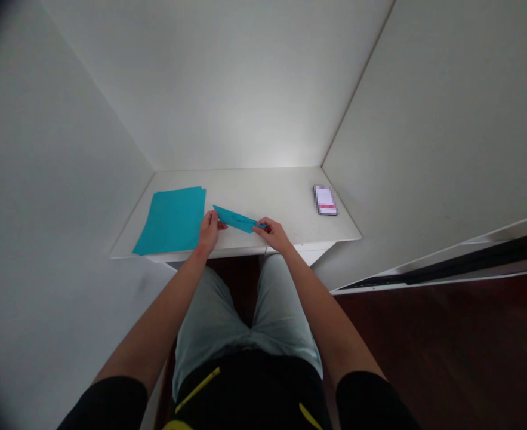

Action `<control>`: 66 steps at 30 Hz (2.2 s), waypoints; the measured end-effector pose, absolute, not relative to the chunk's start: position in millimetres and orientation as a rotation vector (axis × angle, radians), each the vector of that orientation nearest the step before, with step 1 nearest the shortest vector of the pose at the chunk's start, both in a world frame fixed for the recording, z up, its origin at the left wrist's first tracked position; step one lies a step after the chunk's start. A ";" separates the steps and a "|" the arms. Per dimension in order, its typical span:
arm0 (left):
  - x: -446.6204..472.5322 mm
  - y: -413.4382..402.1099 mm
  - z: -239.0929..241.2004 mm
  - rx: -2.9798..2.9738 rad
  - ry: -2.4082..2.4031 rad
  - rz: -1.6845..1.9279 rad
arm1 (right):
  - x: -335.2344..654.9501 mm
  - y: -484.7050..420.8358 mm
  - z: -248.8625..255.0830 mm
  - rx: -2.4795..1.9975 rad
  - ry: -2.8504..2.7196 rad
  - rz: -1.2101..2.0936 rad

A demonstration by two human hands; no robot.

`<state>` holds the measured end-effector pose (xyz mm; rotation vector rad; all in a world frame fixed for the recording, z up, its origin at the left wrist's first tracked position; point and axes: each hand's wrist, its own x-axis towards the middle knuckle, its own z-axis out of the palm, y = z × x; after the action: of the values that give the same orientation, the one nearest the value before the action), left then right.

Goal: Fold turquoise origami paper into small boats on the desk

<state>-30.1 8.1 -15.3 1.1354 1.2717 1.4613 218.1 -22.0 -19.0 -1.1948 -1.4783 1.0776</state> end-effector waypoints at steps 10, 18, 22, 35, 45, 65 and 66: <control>-24.1 7.2 -23.6 1.106 1.225 1.584 | 300.1 0.0 2.1 -1.587 -1.569 0.572; -27.3 4.0 -21.0 1.178 1.187 1.549 | 352.6 13.1 9.5 -1.894 -1.450 0.305; -23.9 3.4 -18.0 1.211 1.226 1.525 | 326.5 0.3 -2.6 -1.785 -1.496 0.348; -143.5 -66.5 12.3 2.095 1.677 1.051 | 296.1 -6.5 -13.4 -1.696 -1.522 0.431; -191.3 -84.8 5.4 2.130 1.684 0.866 | 294.0 -6.7 -10.8 -1.778 -1.550 0.405; -146.5 -39.2 153.3 1.680 1.433 1.668 | 294.5 -5.1 -13.7 -1.807 -1.598 0.384; -141.1 -35.9 157.6 1.638 1.396 1.711 | 294.2 -5.5 -13.7 -1.798 -1.602 0.385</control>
<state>-141.1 -35.9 157.6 1.6377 1.3960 1.7109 294.2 -5.5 -13.7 -1.7981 -1.6023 0.3849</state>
